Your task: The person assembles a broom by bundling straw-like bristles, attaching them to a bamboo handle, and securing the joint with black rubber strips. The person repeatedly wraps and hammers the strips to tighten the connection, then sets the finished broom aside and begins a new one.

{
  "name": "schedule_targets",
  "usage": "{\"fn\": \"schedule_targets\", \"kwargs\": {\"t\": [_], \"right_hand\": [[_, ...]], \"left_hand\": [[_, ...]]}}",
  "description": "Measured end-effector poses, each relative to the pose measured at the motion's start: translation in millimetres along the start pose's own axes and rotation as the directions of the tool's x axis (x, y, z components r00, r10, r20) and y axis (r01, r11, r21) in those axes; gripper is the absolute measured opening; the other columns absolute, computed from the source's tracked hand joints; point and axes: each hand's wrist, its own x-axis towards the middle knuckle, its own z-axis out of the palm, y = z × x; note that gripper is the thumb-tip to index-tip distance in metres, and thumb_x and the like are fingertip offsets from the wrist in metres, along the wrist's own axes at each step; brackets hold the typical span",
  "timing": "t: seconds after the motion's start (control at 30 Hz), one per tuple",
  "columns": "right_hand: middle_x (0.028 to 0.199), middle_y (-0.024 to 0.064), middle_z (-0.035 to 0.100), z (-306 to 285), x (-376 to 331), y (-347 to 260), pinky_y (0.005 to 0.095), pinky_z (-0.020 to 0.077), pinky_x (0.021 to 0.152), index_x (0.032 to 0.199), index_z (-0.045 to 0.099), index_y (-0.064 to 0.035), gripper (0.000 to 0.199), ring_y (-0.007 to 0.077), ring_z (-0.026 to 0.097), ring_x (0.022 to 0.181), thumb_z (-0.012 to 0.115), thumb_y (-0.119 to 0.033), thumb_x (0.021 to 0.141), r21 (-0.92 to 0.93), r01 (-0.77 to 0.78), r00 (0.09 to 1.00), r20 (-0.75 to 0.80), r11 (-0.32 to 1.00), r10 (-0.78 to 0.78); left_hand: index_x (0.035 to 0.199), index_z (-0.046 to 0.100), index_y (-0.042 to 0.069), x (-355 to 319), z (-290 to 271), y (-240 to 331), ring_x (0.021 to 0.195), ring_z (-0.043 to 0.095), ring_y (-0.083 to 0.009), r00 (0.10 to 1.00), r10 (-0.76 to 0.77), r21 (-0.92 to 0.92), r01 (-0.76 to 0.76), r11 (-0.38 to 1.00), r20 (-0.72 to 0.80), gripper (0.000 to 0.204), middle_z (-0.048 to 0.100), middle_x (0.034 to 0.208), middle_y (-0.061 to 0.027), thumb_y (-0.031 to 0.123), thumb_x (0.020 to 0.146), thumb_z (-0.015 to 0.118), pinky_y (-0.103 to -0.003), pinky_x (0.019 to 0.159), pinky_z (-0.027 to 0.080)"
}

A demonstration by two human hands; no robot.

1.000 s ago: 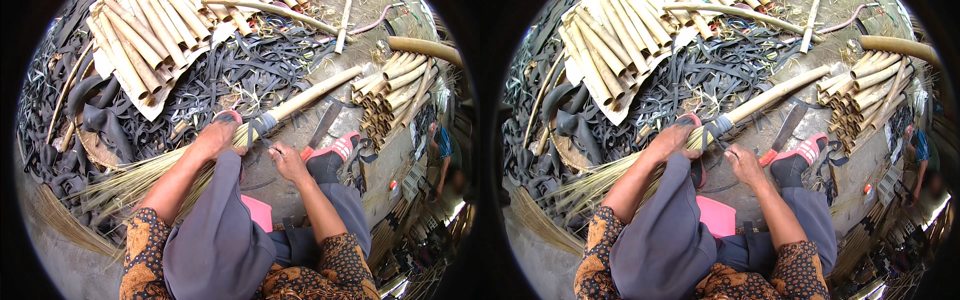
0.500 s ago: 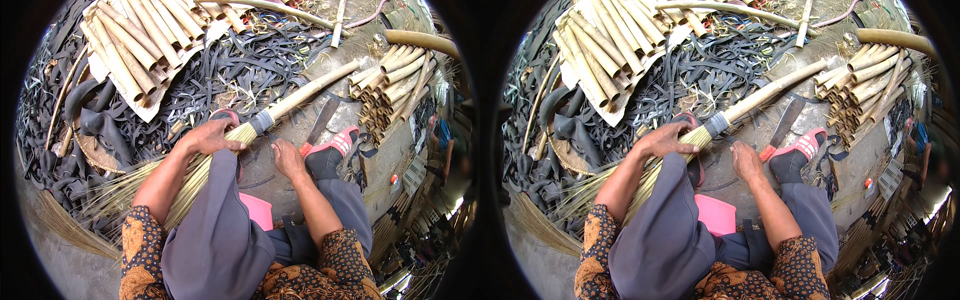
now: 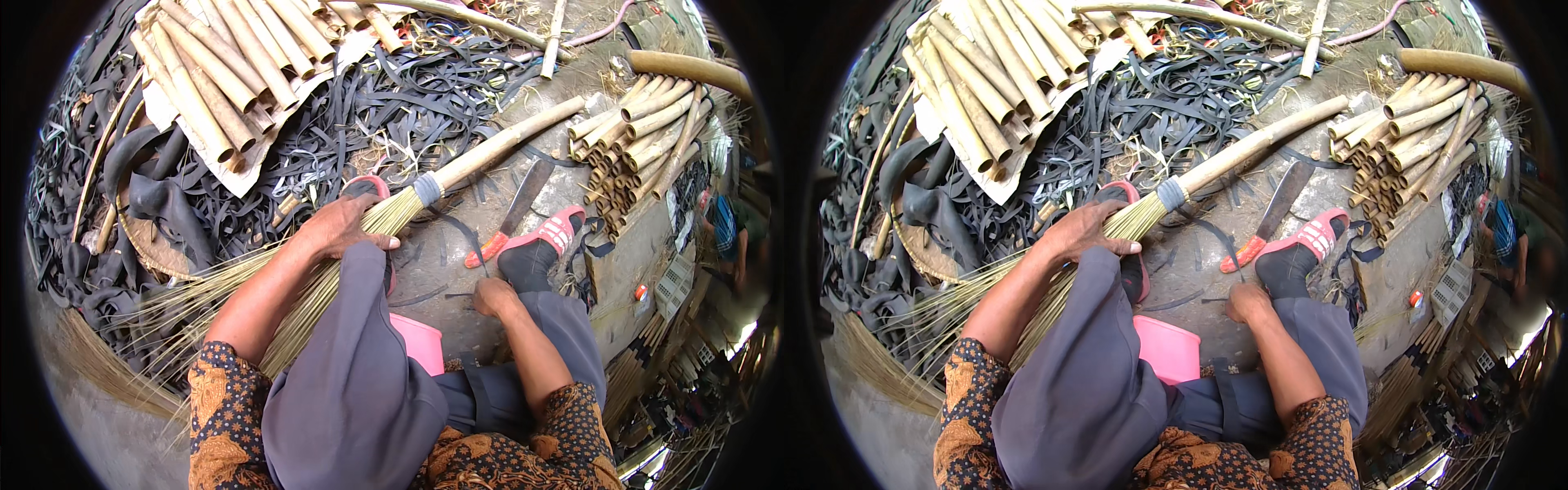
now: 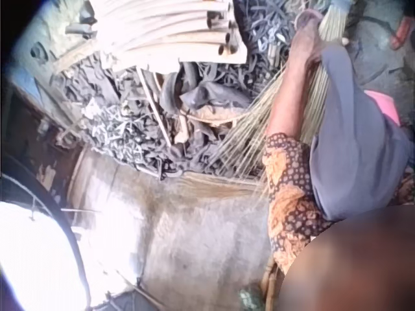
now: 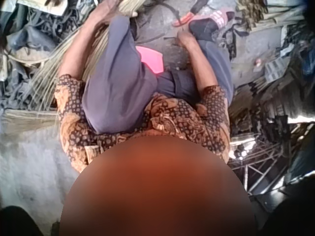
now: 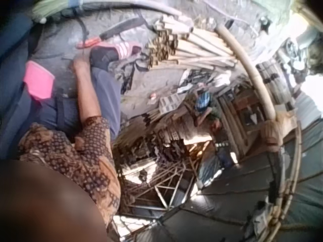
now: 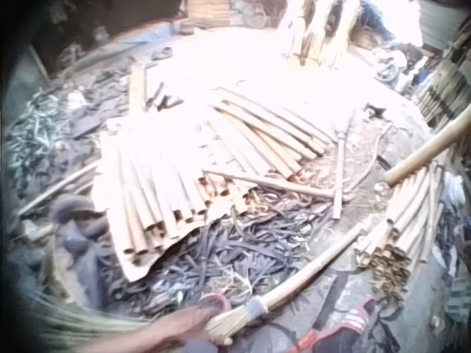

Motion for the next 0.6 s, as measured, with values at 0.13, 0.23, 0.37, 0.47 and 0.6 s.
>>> {"fn": "schedule_targets", "kwargs": {"t": [0.13,0.23,0.37,0.47,0.6], "right_hand": [[0.095,0.0275,0.075,-17.8,-17.4,-15.6,0.055,0.0572,0.088,0.097,0.076,0.0047,0.029,0.0481,0.072,0.096,0.063,-0.021,0.094,0.12,0.055,0.954,-0.301,0.991,-0.017],[0.108,0.024,0.071,-51.3,-36.5,-44.3,0.0511,0.0556,0.092,0.12,0.068,0.002,0.032,0.0456,0.069,0.101,0.068,-0.019,0.095,0.064,0.252,0.68,-0.722,0.966,-0.129],[0.116,0.0194,0.069,-110.5,-46.4,-91.7,0.0488,0.0493,0.102,0.132,0.062,-0.0025,0.037,0.0376,0.064,0.115,0.066,-0.016,0.098,-0.043,0.458,0.28,-0.941,0.888,-0.19],[0.113,0.0163,0.07,-150.9,-23.3,-120.7,0.0482,0.046,0.105,0.127,0.067,-0.0037,0.033,0.0338,0.063,0.115,0.066,-0.021,0.099,-0.142,0.544,0.14,-0.957,0.827,-0.256],[0.103,0.0134,0.074,-170.3,10.1,-146.6,0.0446,0.0432,0.107,0.104,0.076,-0.004,0.03,0.0307,0.065,0.111,0.065,-0.031,0.099,-0.137,0.489,0.351,-0.873,0.861,-0.338]], "left_hand": [[0.143,0.061,0.003,-10.9,0.8,6.0,0.12,0.063,-0.0397,0.995,0.053,0.051,-0.049,0.998,-0.083,0.102,0.064,0.126,-0.0206,0.06,0.065,0.094,-0.048,0.104,0.051],[0.139,0.063,0.003,-17.3,19.1,12.8,0.114,0.062,-0.0398,0.911,0.181,0.241,-0.094,0.966,-0.369,0.099,0.062,0.118,-0.0201,0.057,0.063,0.095,-0.05,0.101,0.05],[0.14,0.061,0.004,-17.0,32.5,13.9,0.117,0.061,-0.0412,0.9,0.145,0.286,-0.023,0.958,-0.412,0.097,0.062,0.119,-0.0233,0.053,0.064,0.095,-0.05,0.102,0.05],[0.142,0.059,0.003,-18.4,30.4,12.2,0.122,0.061,-0.0428,0.955,0.024,0.134,0.016,0.991,-0.295,0.098,0.062,0.124,-0.0245,0.05,0.064,0.095,-0.051,0.104,0.05],[0.144,0.058,0.004,-25.6,19.2,9.5,0.122,0.064,-0.0414,0.974,0.03,0.054,-0.018,0.998,-0.226,0.096,0.063,0.132,-0.0225,0.052,0.068,0.092,-0.049,0.104,0.052]]}}
